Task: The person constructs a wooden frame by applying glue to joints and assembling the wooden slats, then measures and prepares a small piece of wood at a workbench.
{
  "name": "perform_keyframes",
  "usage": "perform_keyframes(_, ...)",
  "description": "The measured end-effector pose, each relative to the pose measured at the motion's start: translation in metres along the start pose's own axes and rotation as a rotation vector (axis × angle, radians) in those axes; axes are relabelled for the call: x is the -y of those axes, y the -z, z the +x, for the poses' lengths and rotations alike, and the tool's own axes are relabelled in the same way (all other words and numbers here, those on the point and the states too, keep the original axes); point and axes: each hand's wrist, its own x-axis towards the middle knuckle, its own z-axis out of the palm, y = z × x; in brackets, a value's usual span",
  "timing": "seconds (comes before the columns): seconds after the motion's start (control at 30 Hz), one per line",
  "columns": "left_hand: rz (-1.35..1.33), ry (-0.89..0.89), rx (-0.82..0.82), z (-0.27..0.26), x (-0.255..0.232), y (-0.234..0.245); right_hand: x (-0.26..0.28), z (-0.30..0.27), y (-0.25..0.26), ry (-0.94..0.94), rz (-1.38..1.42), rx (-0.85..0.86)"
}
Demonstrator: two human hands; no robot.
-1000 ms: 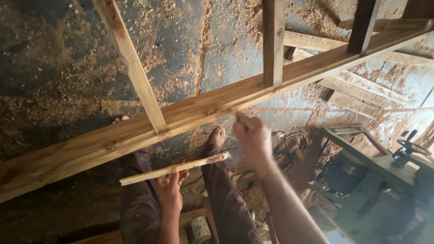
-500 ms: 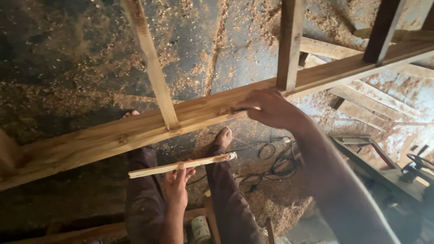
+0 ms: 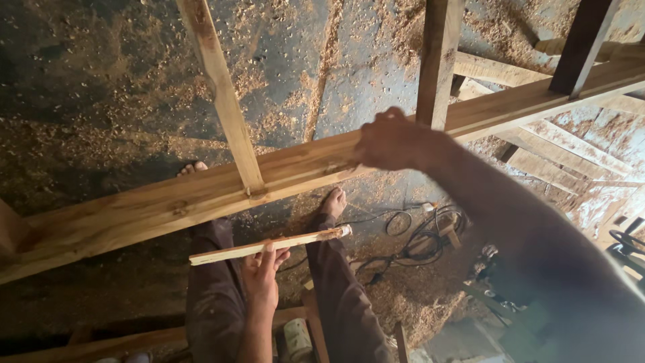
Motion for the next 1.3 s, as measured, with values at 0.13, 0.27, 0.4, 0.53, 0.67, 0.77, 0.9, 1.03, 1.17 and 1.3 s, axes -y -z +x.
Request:
perform_keyframes(0.13,0.002,0.026,-0.009,0.000,0.001,0.000,-0.030,-0.015,0.002,-0.054,-0.266,0.043)
perform_keyframes(0.27,0.004,0.025,-0.001,-0.001,0.006,0.004,-0.058,-0.045,-0.002,-0.187,-0.280,-0.067)
perform_keyframes(0.4,0.010,0.062,-0.037,0.003,0.011,0.009,-0.087,-0.092,-0.029,-0.250,-0.098,-0.420)
perform_keyframes(0.53,0.024,0.022,0.020,0.000,0.005,0.009,-0.095,-0.113,-0.092,-0.334,0.637,-0.838)
perform_keyframes(0.67,0.038,0.038,-0.005,0.000,0.001,0.008,-0.080,-0.117,-0.150,-0.467,0.801,-0.800)
perform_keyframes(0.77,0.033,0.037,0.001,0.001,0.002,0.010,-0.053,-0.106,-0.164,-0.535,1.156,-0.748)
perform_keyframes(0.9,0.096,0.072,-0.046,0.000,0.002,0.013,-0.025,-0.077,-0.165,-0.589,1.429,-0.821)
perform_keyframes(1.03,0.069,0.051,0.006,0.000,0.005,0.017,-0.028,-0.041,-0.192,-0.440,1.386,-1.040)
perform_keyframes(1.17,0.068,0.045,0.003,0.002,0.012,0.022,-0.036,-0.007,-0.214,-0.481,1.322,-1.171)
perform_keyframes(1.3,0.055,0.019,0.025,0.000,0.018,0.025,-0.028,-0.005,-0.221,-0.575,0.719,-1.274)
